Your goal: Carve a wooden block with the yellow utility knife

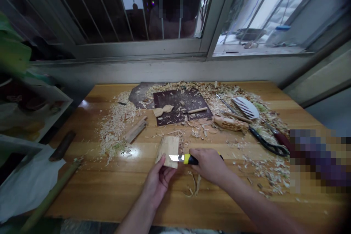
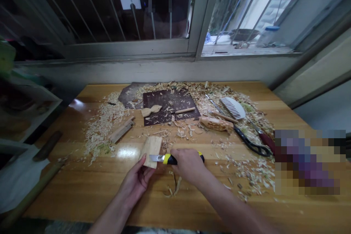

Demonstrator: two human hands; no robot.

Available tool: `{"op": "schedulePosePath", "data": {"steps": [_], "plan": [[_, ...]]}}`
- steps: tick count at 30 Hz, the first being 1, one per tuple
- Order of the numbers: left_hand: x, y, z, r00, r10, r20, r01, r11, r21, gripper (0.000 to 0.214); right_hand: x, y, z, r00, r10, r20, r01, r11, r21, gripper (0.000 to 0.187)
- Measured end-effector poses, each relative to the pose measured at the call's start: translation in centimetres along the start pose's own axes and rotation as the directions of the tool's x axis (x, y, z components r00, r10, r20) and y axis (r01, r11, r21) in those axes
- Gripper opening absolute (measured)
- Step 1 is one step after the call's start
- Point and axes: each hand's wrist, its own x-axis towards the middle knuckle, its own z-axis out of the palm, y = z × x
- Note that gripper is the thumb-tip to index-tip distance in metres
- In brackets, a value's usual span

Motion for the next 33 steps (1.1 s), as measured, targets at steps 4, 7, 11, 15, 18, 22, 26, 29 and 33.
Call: {"op": "schedulePosePath", "data": {"steps": [4, 7, 11, 15, 18, 22, 26, 29, 33], "plan": [[0.0, -0.1, -0.2, 1.000, 0.016, 0.002, -0.016, 1.000, -0.012, 0.007, -0.2, -0.1, 0.1, 0.997, -0.076, 0.016, 0.076, 0.997, 0.021, 0.010], [0.0, -0.1, -0.2, 1.000, 0.019, 0.002, -0.019, 1.000, -0.015, 0.007, 0.1, 0.1, 0.3, 0.999, -0.053, -0.010, 0.053, 0.999, 0.003, 0.010], [-0.2, -0.1, -0.2, 1.000, 0.000, 0.000, 0.000, 1.000, -0.014, 0.015, 1.3, 1.1, 0.4, 0.998, 0.031, -0.062, -0.033, 0.999, -0.021, 0.012], [-0.4, -0.1, -0.2, 1.000, -0.002, 0.026, 0.002, 1.000, -0.007, 0.022, 1.9, 1.7, 0.0, 0.993, 0.074, -0.091, -0.077, 0.997, -0.032, 0.015], [-0.2, 0.1, -0.2, 1.000, -0.002, 0.012, 0.002, 0.999, -0.045, 0.014, 1.1, 1.0, -0.2, 0.998, -0.008, -0.059, 0.007, 1.000, -0.013, 0.011], [0.0, 0.3, 0.0, 1.000, -0.023, -0.021, 0.021, 0.996, -0.085, 0.006, 0.1, -0.2, -0.2, 0.994, -0.112, -0.006, 0.112, 0.993, 0.040, 0.010], [-0.1, 0.6, 0.2, 0.997, -0.076, 0.023, 0.078, 0.991, -0.108, 0.013, 0.2, -0.2, -0.3, 0.998, -0.062, -0.020, 0.062, 0.998, 0.015, 0.011], [-0.3, 0.7, 0.4, 0.997, -0.077, 0.025, 0.080, 0.990, -0.120, 0.019, 0.8, 0.2, -0.1, 0.997, -0.058, -0.054, 0.059, 0.998, 0.011, 0.012], [-0.8, 0.6, 0.4, 0.995, -0.094, 0.026, 0.096, 0.989, -0.109, 0.023, 1.9, 1.0, 0.1, 0.993, 0.024, -0.113, -0.025, 1.000, -0.011, 0.012]]}}
